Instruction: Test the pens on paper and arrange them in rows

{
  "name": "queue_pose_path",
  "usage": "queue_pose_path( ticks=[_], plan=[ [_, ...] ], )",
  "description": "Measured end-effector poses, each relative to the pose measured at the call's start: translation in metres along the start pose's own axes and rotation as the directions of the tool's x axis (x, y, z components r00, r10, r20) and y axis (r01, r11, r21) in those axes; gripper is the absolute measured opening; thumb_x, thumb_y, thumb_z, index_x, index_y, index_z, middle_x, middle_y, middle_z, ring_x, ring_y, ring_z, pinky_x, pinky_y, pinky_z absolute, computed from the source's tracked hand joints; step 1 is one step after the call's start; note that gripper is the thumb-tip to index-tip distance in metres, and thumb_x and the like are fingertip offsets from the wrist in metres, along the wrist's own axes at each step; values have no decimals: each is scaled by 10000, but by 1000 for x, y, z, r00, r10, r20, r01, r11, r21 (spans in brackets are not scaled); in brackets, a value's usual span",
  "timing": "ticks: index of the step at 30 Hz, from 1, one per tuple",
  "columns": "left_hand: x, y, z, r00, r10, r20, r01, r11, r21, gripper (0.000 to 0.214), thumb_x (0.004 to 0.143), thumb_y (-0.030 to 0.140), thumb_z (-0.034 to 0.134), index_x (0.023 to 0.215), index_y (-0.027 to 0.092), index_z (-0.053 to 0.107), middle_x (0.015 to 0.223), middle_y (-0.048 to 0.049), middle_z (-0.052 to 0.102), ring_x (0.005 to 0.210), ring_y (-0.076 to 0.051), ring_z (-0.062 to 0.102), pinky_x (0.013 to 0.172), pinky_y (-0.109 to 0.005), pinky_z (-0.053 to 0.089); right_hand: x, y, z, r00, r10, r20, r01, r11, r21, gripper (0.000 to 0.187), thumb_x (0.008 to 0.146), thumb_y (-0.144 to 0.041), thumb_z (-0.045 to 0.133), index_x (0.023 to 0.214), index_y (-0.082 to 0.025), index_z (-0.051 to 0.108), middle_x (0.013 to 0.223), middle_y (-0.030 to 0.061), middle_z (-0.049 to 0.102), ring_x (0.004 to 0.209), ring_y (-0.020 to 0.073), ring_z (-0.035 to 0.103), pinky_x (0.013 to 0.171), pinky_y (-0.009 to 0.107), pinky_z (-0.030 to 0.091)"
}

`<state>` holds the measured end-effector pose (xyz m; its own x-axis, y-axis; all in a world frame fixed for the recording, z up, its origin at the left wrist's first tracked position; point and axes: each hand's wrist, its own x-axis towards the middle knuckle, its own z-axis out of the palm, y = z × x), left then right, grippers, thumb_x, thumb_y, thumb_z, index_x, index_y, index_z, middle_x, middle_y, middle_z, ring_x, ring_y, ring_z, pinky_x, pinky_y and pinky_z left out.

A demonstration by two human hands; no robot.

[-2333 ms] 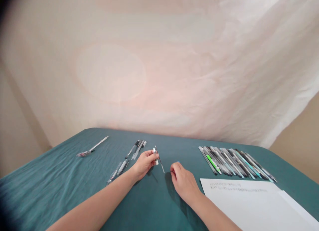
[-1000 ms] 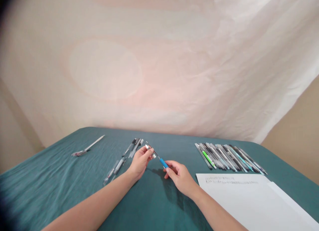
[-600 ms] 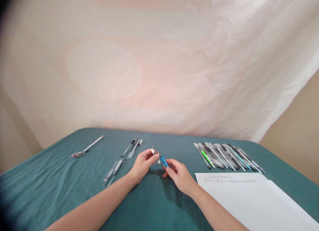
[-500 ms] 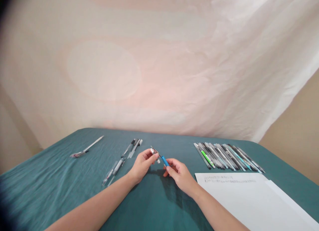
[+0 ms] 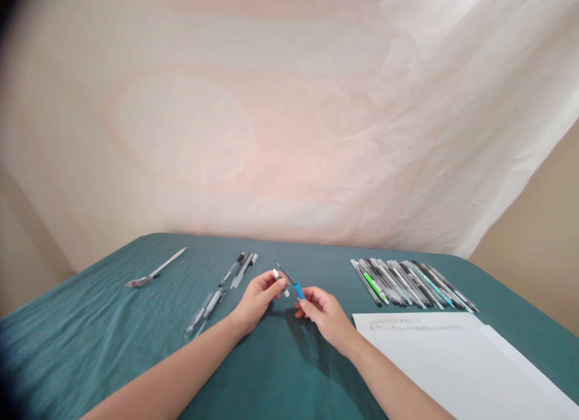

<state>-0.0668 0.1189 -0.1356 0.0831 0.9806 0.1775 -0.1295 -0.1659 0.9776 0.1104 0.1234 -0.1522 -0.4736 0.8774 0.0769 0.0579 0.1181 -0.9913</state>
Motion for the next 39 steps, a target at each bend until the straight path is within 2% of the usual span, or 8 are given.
queue_pose_path(
  ticks=[3, 9, 14, 30, 39],
  plan=[
    [4, -4, -4, 997, -41, -62, 36, 997, -71, 304, 669, 418, 630, 784, 139, 596, 725, -13, 584, 542, -63, 434, 533, -179, 339, 0, 0, 0, 1000, 14, -12, -14, 1000, 0, 382, 754, -483, 529, 967, -166, 555, 845, 56, 624, 708, 160, 602, 619, 268, 426],
    [12, -13, -13, 975, -136, -174, 61, 923, -380, 301, 639, 378, 677, 804, 146, 579, 754, 4, 582, 499, -18, 421, 514, -157, 357, 0, 0, 1, 1000, -17, -1, 17, 1000, -26, 318, 771, -434, 527, 937, -164, 555, 821, 42, 623, 669, 135, 589, 647, 269, 436],
    [15, -16, -17, 957, -182, -225, 53, 875, -481, 281, 640, 341, 691, 796, 136, 579, 765, 2, 577, 493, -9, 433, 487, -147, 378, 1, 4, -1, 999, -36, 17, 37, 997, -64, 290, 782, -397, 520, 948, -161, 553, 825, 45, 623, 662, 128, 582, 647, 264, 439],
    [16, -16, -19, 948, -212, -236, 54, 841, -539, 241, 647, 302, 699, 759, 129, 575, 664, 26, 559, 475, -5, 457, 458, -122, 399, 1, 4, -1, 998, -42, 41, 47, 992, -121, 267, 799, -366, 508, 963, -159, 544, 820, 42, 612, 665, 129, 581, 660, 263, 444],
    [16, -15, -19, 951, -206, -230, 55, 847, -528, 226, 660, 299, 689, 749, 123, 578, 689, 21, 552, 486, -1, 446, 464, -118, 395, 0, 2, 0, 998, -42, 44, 47, 990, -130, 238, 809, -346, 499, 957, -165, 546, 823, 44, 615, 665, 131, 579, 661, 270, 441]
  ],
)
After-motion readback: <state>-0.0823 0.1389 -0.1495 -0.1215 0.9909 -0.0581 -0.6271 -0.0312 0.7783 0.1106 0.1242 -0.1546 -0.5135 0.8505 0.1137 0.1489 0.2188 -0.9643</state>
